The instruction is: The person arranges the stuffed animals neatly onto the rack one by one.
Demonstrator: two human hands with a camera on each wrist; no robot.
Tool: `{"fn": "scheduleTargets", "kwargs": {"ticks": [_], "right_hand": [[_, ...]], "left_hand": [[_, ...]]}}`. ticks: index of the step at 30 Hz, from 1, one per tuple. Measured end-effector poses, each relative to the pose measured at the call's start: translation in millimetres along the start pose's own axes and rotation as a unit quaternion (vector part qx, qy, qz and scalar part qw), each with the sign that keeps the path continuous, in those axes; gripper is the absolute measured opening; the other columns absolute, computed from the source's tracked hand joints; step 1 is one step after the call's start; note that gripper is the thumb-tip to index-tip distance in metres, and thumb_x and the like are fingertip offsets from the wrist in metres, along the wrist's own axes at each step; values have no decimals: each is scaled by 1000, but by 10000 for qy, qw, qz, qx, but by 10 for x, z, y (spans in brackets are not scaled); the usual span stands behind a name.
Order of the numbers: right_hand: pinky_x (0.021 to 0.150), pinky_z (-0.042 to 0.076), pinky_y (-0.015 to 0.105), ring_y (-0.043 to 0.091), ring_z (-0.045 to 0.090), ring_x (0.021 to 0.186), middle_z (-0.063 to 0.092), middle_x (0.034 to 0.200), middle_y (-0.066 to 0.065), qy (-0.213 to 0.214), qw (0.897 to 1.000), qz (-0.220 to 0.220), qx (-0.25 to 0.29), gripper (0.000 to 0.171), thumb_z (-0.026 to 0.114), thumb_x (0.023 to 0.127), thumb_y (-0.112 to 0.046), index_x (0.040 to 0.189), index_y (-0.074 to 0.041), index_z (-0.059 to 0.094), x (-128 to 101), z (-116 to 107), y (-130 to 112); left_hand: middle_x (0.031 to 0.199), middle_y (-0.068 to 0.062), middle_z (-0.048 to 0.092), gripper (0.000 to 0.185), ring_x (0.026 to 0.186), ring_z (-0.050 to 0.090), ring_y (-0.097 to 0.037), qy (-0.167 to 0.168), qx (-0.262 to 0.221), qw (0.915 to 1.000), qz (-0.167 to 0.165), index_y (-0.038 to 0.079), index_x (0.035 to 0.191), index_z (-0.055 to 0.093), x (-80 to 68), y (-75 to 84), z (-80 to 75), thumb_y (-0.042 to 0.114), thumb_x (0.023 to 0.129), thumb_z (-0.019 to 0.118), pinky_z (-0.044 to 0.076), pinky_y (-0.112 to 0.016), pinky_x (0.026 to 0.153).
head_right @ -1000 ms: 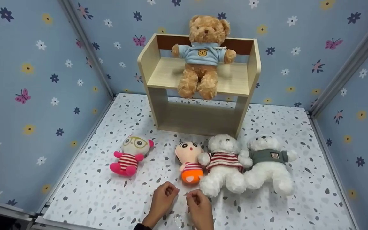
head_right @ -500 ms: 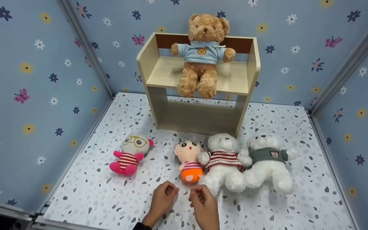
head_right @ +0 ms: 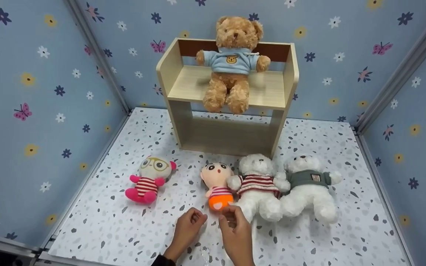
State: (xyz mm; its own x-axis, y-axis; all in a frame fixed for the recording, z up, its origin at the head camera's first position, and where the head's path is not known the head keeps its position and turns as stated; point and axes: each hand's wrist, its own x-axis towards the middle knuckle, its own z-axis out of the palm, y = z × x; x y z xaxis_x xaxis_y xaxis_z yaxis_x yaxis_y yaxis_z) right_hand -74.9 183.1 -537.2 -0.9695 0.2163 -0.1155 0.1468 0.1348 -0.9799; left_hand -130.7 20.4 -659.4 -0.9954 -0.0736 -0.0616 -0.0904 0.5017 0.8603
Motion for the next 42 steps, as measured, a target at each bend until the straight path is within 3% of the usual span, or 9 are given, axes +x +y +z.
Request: {"fn": "scheduleTargets", "kwargs": {"ticks": [7,10,14,19,25,29,34,38,42], "right_hand": [[103,45,39,27,57,118,60,127,6,-157,9974,-690,-163,39,69,88,-16,124,-12,55,79,275,71],[105,42,47,29,53,122,56,135,9,-186,9949,-837,-522,47,70,87,-17,130,-14,52,134,381,112],[104,38,49,30,49,126,51,138,12,-60,9906,-984,-952,58,71,84,-17,137,-12,47,229,485,208],[104,37,48,31,45,127,48,141,15,350,9853,-1034,-1312,66,71,82,-18,140,-5,43,370,544,342],[98,39,51,35,43,125,44,142,19,701,9811,-988,-1506,61,67,83,-18,138,-2,44,537,540,483],[106,32,54,40,38,129,41,140,25,796,9833,-855,-1396,56,62,86,-15,136,1,44,623,538,604],[103,32,51,41,38,125,39,135,30,863,9897,-739,-876,53,60,86,-9,134,6,44,708,571,767],[97,35,40,37,43,117,46,127,29,1081,9893,-886,-417,48,60,83,-2,129,7,49,776,598,862],[87,40,24,30,51,105,54,117,27,1423,9820,-1239,96,40,61,81,6,119,10,53,852,620,902]], "left_hand": [[65,7,55,51,56,47,-7,-192,157,9991,-343,16,101,61,70,120,-63,61,79,66,38,-24,58],[69,6,57,65,59,51,-10,-276,312,9977,-529,15,112,60,122,201,-92,71,78,59,39,-27,57],[75,4,62,70,69,56,-14,-174,607,9952,-753,18,116,60,218,290,-101,76,78,53,40,-30,59],[98,-2,70,73,82,62,-20,-110,808,9914,-1023,23,116,62,295,345,-100,82,74,50,43,-33,63],[115,-5,69,78,92,65,-25,-71,782,9927,-910,21,119,60,350,383,-80,83,74,47,46,-38,69],[117,-4,68,77,92,64,-26,-169,751,9935,-836,21,121,60,392,406,-31,82,76,47,46,-41,72],[113,-1,70,67,91,66,-23,-72,897,9940,-620,24,118,62,426,378,66,77,79,50,46,-39,71],[101,2,71,64,84,65,-19,81,1068,9931,-470,26,114,64,434,356,110,78,78,50,45,-35,66],[85,7,67,58,73,60,-14,79,1126,9927,-429,30,101,65,449,350,113,80,77,48,40,-32,62]]}}
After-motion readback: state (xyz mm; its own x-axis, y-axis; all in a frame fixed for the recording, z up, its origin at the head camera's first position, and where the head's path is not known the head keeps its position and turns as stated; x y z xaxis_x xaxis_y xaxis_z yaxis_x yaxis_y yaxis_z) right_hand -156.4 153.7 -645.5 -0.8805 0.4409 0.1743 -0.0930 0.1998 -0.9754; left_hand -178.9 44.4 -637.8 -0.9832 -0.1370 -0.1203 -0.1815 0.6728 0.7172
